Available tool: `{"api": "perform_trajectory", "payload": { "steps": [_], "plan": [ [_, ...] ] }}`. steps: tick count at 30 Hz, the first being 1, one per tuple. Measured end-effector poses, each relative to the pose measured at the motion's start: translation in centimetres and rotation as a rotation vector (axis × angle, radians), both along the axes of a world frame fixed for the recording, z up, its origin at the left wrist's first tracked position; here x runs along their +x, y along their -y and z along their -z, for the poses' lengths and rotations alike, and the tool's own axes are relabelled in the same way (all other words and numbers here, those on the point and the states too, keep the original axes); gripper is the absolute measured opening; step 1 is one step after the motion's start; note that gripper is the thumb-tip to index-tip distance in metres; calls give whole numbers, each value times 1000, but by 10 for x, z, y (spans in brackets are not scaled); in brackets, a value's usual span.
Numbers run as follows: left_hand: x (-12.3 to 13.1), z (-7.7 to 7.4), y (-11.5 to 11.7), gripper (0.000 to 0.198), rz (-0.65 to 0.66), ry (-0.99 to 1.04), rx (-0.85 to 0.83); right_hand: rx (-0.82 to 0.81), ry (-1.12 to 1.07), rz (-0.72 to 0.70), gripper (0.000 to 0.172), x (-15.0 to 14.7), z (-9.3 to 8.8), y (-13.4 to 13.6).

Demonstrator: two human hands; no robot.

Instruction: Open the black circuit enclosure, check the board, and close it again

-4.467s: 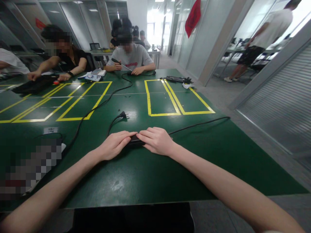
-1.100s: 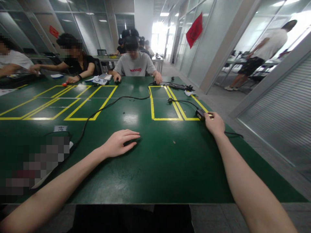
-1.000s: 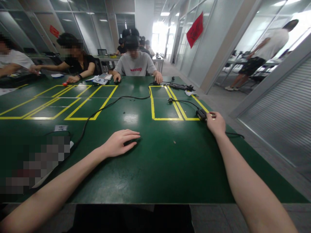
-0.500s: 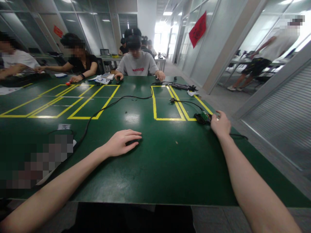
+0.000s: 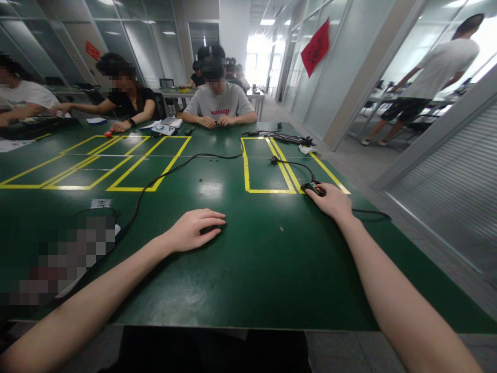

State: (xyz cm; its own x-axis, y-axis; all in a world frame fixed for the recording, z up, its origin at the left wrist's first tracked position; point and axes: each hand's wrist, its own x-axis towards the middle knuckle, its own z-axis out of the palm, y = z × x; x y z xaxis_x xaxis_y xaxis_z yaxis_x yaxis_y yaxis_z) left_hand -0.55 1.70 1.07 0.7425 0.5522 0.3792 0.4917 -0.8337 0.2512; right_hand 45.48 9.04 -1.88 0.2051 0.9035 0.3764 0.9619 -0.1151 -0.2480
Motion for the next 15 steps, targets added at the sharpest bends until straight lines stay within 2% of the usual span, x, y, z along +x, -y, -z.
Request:
{"api": "perform_trajectory", "payload": {
  "steps": [2,4,8,11,15],
  "plan": [
    [0,0,0,24,-1,1,1,-40,-27,-46,54,-20,-4,3],
    [0,0,0,24,-3,3,4,-51,-51,-158,51,-44,-7,8],
    [0,-2,-1,24,-16,10,20,-60,-92,-509,39,-107,-12,27],
    [0,-4,-1,26,-32,63,60,-77,-101,-773,33,-155,-16,52],
    [0,-8,1,37,39,174,114,-151,-58,-1076,33,-197,-27,89]
  ]
}}
